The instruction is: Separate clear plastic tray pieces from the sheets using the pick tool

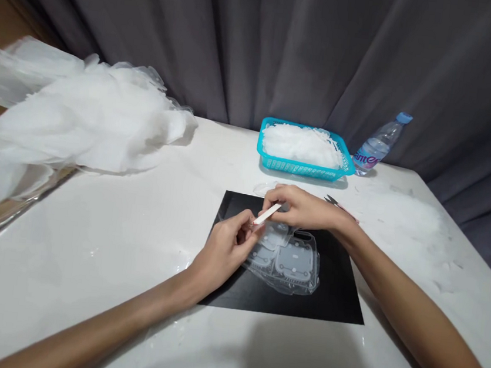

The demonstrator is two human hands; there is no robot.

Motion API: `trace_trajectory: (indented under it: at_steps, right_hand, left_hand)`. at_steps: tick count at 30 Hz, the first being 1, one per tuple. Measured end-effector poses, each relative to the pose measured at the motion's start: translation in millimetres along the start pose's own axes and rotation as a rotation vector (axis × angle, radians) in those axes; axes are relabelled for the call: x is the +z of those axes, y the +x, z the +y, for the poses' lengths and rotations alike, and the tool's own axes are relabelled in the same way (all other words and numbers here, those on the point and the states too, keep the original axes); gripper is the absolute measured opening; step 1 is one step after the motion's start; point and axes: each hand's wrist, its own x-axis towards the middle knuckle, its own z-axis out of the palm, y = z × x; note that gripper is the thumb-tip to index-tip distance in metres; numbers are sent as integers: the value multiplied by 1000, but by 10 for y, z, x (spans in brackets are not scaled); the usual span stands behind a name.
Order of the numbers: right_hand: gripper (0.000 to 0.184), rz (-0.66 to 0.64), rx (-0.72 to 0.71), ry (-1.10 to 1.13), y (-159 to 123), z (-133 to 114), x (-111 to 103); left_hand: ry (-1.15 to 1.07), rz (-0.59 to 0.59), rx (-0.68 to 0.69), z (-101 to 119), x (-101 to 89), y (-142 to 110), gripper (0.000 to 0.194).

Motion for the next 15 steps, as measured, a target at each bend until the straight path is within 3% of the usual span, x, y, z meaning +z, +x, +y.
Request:
trace_trajectory:
  at_steps: [4,6,8,11,15]
  right_hand:
    - [10,85,78,-49,31,56,60]
    - [10,181,124,-151,58,109,140]
    - [11,297,164,-242,86,167,227]
    - [16,383,151,-222,118,239,294]
    - [25,359,15,-2,126,272,230]
  left_hand:
    - [240,-31,244,-10,49,-55,20]
    - [421,-43,397,-4,83,-96,19]
    - [533,-19,460,10,102,-132,20]
    - [432,-25,294,36,73,-139,19]
    - [164,-71,-28,50,-33,-35,13]
